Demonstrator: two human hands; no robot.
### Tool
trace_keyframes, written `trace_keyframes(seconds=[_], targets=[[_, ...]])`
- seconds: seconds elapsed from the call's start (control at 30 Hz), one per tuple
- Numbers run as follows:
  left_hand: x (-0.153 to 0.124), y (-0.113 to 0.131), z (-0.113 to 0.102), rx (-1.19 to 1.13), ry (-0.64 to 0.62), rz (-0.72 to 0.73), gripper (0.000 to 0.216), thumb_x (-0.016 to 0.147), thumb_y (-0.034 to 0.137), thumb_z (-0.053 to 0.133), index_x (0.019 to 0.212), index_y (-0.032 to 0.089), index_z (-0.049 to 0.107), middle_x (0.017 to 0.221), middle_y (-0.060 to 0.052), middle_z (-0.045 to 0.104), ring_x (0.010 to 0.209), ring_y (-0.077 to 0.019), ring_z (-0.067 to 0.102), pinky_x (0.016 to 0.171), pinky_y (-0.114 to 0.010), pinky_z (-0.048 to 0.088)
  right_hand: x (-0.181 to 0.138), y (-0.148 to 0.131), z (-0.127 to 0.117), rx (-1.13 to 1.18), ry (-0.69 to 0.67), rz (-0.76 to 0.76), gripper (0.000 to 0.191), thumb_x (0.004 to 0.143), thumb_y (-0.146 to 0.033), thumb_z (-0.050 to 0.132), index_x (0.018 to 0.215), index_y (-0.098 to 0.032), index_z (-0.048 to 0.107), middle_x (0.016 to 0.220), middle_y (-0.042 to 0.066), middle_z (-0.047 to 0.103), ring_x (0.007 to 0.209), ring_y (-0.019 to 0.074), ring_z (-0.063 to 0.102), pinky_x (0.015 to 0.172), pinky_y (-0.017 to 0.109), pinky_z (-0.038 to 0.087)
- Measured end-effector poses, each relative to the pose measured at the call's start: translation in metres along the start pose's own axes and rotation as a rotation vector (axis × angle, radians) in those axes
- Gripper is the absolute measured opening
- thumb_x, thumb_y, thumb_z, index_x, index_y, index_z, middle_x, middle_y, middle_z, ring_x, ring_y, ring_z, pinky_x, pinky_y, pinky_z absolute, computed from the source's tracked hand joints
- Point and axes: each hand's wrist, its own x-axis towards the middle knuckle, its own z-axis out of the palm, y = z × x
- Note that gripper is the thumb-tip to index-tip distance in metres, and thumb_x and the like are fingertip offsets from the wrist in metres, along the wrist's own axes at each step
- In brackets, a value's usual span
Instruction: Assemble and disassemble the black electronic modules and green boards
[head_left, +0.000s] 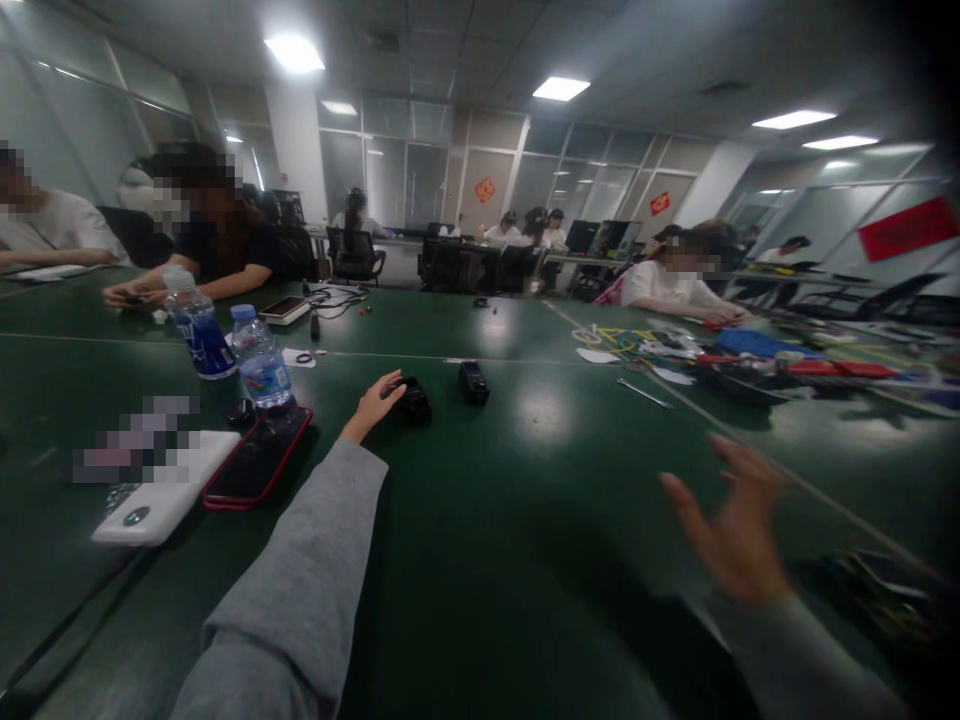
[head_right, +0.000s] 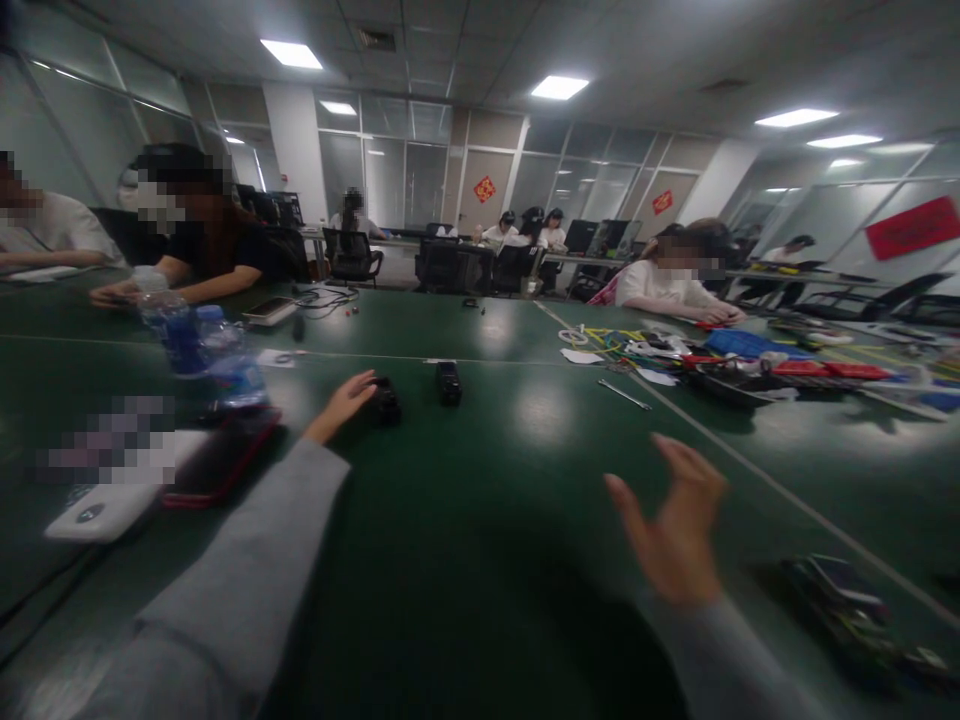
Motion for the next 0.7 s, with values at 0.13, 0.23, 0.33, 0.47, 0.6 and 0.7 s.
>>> trace_keyframes(seconds=[0.13, 0.23, 0.33, 0.47, 0.6, 0.7], targets=[[-0.002, 0.008, -0.003, -0.126, -0.071, -0.006, 0.058, 0.078, 0.047, 0.068, 0.127, 0.018, 0.059, 0.121, -0.012, 0.067, 0.116, -0.026, 0.061, 0.104, -0.044, 0.043, -0.001, -0.096, 0.106, 0.309, -0.346, -0.101, 0.06, 0.097, -0.059, 0.045, 0.146, -0.028, 0.029, 0.14, 0.015, 0.035, 0.13, 0.0335, 0.037, 0.103, 0.058, 0.038], [-0.005, 0.013, -0.006, -0.148, -0.112, -0.024, 0.059, 0.072, 0.047, 0.074, 0.12, 0.014, 0.063, 0.112, -0.014, 0.071, 0.109, -0.0281, 0.065, 0.101, -0.046, 0.045, 0.001, -0.151, 0.173, 0.351, -0.566, -0.1, 0.074, 0.09, -0.053, 0.062, 0.148, -0.025, 0.025, 0.149, 0.015, 0.02, 0.136, 0.035, 0.027, 0.106, 0.054, 0.037], [-0.006, 0.014, -0.007, -0.129, -0.129, -0.039, 0.057, 0.07, 0.047, 0.077, 0.115, 0.012, 0.066, 0.108, -0.015, 0.073, 0.107, -0.0297, 0.066, 0.1, -0.046, 0.046, 0.007, -0.169, 0.213, 0.39, -0.637, -0.023, 0.066, 0.089, -0.031, 0.066, 0.144, -0.019, 0.032, 0.141, 0.017, 0.032, 0.128, 0.0325, 0.039, 0.103, 0.049, 0.042], [-0.001, 0.004, -0.006, -0.133, -0.159, -0.029, 0.056, 0.072, 0.047, 0.074, 0.116, 0.013, 0.066, 0.11, -0.015, 0.072, 0.105, -0.0284, 0.066, 0.099, -0.046, 0.046, 0.009, -0.151, 0.214, 0.558, -0.724, -0.005, 0.048, 0.089, -0.02, 0.059, 0.135, -0.02, 0.044, 0.122, 0.011, 0.051, 0.111, 0.0243, 0.053, 0.099, 0.043, 0.046], [0.005, -0.013, -0.005, -0.137, -0.176, -0.028, 0.055, 0.077, 0.045, 0.07, 0.121, 0.013, 0.063, 0.11, -0.014, 0.072, 0.105, -0.0252, 0.067, 0.099, -0.044, 0.047, -0.011, -0.103, 0.16, 0.728, -0.822, -0.097, 0.051, 0.09, -0.029, 0.058, 0.138, -0.024, 0.042, 0.127, 0.008, 0.051, 0.115, 0.0236, 0.053, 0.101, 0.043, 0.045], [0.007, -0.019, -0.005, -0.124, -0.177, -0.024, 0.051, 0.08, 0.042, 0.067, 0.121, 0.014, 0.062, 0.109, -0.013, 0.072, 0.103, -0.0235, 0.068, 0.098, -0.044, 0.048, -0.037, -0.039, 0.098, 0.618, -0.855, -0.017, 0.051, 0.093, -0.04, 0.055, 0.141, -0.03, 0.04, 0.129, 0.008, 0.052, 0.114, 0.0254, 0.055, 0.098, 0.045, 0.048]])
